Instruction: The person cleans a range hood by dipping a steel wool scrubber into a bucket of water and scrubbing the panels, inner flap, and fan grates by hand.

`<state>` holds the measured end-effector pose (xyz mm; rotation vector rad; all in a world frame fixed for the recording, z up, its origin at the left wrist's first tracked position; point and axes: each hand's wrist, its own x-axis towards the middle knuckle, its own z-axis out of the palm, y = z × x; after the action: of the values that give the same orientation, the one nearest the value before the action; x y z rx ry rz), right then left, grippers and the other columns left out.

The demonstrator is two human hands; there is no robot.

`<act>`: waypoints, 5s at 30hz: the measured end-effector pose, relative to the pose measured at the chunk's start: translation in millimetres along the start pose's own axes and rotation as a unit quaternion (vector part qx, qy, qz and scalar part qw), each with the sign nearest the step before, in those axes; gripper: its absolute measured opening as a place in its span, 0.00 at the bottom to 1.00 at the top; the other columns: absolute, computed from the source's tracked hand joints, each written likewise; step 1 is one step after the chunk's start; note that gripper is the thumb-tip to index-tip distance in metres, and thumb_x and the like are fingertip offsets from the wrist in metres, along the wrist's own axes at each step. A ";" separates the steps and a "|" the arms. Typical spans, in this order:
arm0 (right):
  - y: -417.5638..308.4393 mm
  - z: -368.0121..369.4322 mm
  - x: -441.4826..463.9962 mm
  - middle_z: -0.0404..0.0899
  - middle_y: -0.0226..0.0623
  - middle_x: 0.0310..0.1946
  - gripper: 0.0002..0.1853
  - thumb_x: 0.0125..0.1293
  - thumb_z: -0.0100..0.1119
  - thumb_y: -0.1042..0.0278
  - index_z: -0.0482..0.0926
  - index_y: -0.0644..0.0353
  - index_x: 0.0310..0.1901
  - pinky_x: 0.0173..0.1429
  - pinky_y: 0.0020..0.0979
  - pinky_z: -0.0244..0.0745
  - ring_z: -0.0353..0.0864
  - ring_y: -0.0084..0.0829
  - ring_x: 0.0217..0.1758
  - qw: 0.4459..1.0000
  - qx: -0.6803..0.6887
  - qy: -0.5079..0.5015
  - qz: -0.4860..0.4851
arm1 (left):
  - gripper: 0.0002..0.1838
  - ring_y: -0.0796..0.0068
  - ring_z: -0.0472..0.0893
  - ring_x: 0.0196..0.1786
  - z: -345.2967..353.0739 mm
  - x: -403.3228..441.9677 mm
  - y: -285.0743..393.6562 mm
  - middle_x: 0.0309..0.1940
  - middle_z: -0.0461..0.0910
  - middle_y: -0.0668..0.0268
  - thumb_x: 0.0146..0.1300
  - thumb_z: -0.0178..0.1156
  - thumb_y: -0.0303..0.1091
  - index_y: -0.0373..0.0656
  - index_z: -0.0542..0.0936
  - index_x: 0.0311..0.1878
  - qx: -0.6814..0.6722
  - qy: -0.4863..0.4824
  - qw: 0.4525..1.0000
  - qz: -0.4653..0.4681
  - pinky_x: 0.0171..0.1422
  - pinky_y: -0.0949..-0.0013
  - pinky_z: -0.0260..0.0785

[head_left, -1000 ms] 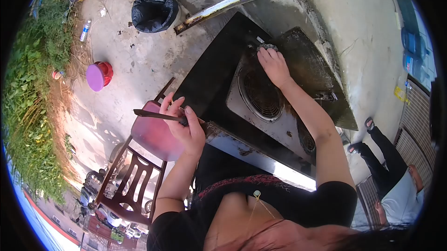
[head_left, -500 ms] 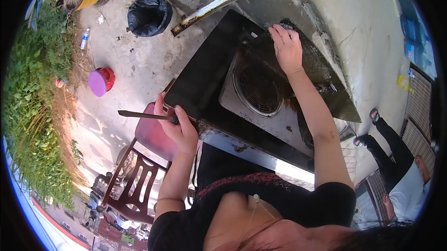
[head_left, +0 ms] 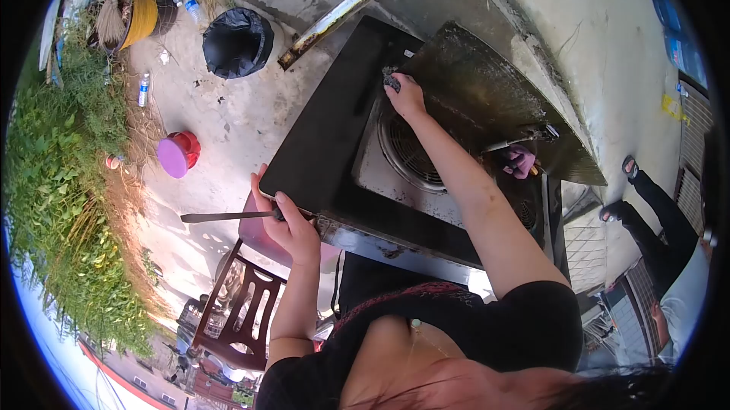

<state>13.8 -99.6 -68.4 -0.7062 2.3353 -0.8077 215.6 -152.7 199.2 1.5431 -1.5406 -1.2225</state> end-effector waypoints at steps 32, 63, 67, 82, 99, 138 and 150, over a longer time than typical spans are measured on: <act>4.7 -64.4 -24.2 0.74 0.34 0.42 0.14 0.51 0.52 0.70 0.80 0.50 0.40 0.52 0.36 0.69 0.70 0.43 0.46 0.993 -0.097 -0.058 -0.034 | 0.26 0.68 0.70 0.53 -6.7 -1.7 0.7 0.55 0.66 0.52 0.68 0.41 0.39 0.39 0.55 0.67 0.053 0.001 0.996 -0.077 0.57 0.71 0.62; -26.1 -61.1 -80.7 0.77 0.45 0.32 0.13 0.50 0.62 0.61 0.76 0.59 0.34 0.46 0.41 0.71 0.76 0.46 0.39 0.987 0.008 -0.153 -0.051 | 0.21 0.87 0.62 0.21 0.9 -27.7 -15.3 0.15 0.67 0.75 0.65 0.53 0.39 0.41 0.67 0.16 0.099 0.111 0.988 -0.041 0.26 0.81 0.57; 12.6 -39.0 -28.6 0.78 0.46 0.29 0.13 0.51 0.59 0.61 0.76 0.61 0.33 0.41 0.41 0.74 0.78 0.46 0.35 0.989 -0.058 -0.101 0.087 | 0.21 0.87 0.61 0.21 -3.3 -25.8 -14.9 0.15 0.66 0.76 0.65 0.52 0.38 0.41 0.67 0.16 0.132 0.090 0.987 -0.029 0.26 0.80 0.56; 1.8 -47.3 -59.5 0.78 0.45 0.36 0.12 0.54 0.60 0.60 0.79 0.57 0.37 0.52 0.38 0.68 0.74 0.43 0.46 0.971 0.090 -0.220 -0.027 | 0.18 0.79 0.73 0.29 14.7 -9.6 14.3 0.28 0.76 0.66 0.63 0.55 0.45 0.36 0.74 0.29 -0.064 0.190 0.958 -0.206 0.36 0.76 0.68; -4.2 -41.1 -50.4 0.76 0.40 0.33 0.07 0.50 0.62 0.67 0.78 0.58 0.30 0.48 0.37 0.69 0.72 0.43 0.42 0.988 -0.032 -0.141 -0.053 | 0.34 0.70 0.73 0.41 3.5 -6.8 -5.0 0.41 0.73 0.59 0.62 0.42 0.63 0.34 0.70 0.45 -0.048 0.107 0.977 -0.180 0.48 0.68 0.68; -23.6 -33.8 -2.1 0.78 0.45 0.38 0.08 0.50 0.52 0.72 0.77 0.61 0.33 0.46 0.41 0.72 0.76 0.45 0.44 0.954 -0.129 -0.236 0.131 | 0.20 0.84 0.65 0.31 -5.3 -10.7 -13.0 0.27 0.69 0.71 0.69 0.43 0.46 0.38 0.68 0.29 -0.063 0.086 0.985 -0.135 0.38 0.79 0.61; 31.6 -42.6 -20.4 0.77 0.40 0.37 0.11 0.55 0.59 0.61 0.77 0.57 0.37 0.44 0.33 0.69 0.75 0.36 0.40 0.970 0.093 -0.144 0.174 | 0.23 0.77 0.74 0.36 -7.3 -5.4 -17.0 0.35 0.76 0.66 0.66 0.46 0.52 0.37 0.73 0.40 -0.069 0.059 0.989 -0.118 0.42 0.75 0.68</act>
<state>-8.7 -49.2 -54.9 -0.2963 2.0106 -0.7003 229.5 -146.7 187.2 1.7078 -1.1982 -1.3116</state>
